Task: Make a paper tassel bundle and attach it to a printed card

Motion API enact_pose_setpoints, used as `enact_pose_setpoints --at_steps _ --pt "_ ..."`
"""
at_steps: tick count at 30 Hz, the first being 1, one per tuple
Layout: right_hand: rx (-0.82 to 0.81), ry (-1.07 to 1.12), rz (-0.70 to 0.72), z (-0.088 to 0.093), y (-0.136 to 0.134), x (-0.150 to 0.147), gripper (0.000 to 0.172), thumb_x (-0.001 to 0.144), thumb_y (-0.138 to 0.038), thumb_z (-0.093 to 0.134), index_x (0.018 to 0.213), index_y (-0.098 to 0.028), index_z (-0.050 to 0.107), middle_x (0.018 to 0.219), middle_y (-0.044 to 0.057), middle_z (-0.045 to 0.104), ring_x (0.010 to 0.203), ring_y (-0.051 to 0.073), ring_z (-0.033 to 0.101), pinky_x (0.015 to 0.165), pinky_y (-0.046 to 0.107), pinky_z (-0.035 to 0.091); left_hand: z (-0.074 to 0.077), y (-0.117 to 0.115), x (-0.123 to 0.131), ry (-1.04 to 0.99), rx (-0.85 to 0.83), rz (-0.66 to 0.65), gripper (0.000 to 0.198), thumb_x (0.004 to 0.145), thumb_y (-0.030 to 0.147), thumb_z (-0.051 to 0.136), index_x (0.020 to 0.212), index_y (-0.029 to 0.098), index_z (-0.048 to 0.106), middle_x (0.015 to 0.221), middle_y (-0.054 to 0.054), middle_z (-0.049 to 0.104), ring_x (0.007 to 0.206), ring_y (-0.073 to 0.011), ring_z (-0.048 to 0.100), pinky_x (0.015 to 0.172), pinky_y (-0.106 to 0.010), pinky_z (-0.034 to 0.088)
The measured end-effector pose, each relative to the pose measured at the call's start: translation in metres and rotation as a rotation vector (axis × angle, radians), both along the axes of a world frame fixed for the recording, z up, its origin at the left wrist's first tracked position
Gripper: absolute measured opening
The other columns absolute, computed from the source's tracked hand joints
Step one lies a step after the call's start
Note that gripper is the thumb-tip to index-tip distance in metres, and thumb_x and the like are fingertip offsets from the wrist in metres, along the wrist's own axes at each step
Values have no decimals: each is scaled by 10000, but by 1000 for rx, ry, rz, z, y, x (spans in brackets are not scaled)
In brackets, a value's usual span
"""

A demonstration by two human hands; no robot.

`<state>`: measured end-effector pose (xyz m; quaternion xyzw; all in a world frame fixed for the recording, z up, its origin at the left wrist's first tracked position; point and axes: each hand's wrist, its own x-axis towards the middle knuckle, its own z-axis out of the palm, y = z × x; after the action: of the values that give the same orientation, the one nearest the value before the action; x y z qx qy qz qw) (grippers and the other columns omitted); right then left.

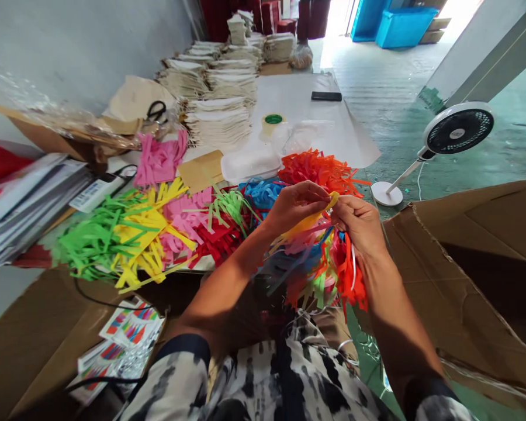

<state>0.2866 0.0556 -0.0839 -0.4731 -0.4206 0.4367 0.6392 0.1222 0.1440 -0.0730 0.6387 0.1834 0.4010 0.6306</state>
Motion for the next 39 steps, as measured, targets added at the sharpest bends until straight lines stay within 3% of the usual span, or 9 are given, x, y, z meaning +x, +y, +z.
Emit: enact_pose_setpoints --at_steps 3,9,16,21,26,30,36,39 --pt "2 -35 8 0 0 0 303 805 -495 890 934 -234 803 519 -71 472 474 94 357 489 264 231 0 1 -2 5 -33 -9 484 728 522 958 993 172 751 949 -48 799 903 -164 764 833 -272 580" --pt "16 -75 -29 3 -2 -5 282 816 -492 862 871 -228 781 533 -75 459 464 75 310 490 261 212 -1 2 -3 35 -81 -49 530 684 520 983 989 165 735 904 -46 791 811 -156 751 768 -277 575" --pt "2 -124 -73 5 -3 -4 315 794 -521 864 907 -251 746 540 -72 514 449 95 353 479 263 243 -1 2 -2 47 -102 -48 541 666 562 978 893 137 731 876 -51 768 788 -161 725 771 -307 573" --pt "-2 -152 -76 5 -4 -3 245 826 -464 821 902 -252 724 545 -69 536 446 102 378 473 260 260 0 0 0 57 -30 -39 530 710 600 939 873 136 742 853 -47 749 757 -147 685 742 -297 539" --pt "7 -121 -78 8 -5 -4 219 793 -392 860 897 -244 738 543 -77 534 454 99 424 470 249 294 3 -4 -1 105 138 56 510 769 629 887 884 151 752 837 -37 744 740 -137 656 704 -273 493" --pt "16 -169 -90 10 -5 -5 270 810 -450 864 927 -239 743 566 -66 585 458 105 461 476 251 332 8 -7 -3 117 219 97 474 822 622 842 843 160 736 809 -25 730 728 -131 640 719 -275 490" --pt "18 -114 -95 11 -5 -7 397 856 -613 823 929 -250 681 587 -58 608 424 87 358 445 247 235 9 -9 0 66 110 84 390 870 558 802 903 195 663 785 11 703 714 -132 670 682 -264 489" --pt "21 -115 -160 13 -5 -9 435 913 -671 741 913 -241 681 662 -31 638 455 87 372 451 250 241 8 -9 3 100 115 139 335 932 537 731 958 222 620 729 32 677 645 -127 662 618 -259 460"
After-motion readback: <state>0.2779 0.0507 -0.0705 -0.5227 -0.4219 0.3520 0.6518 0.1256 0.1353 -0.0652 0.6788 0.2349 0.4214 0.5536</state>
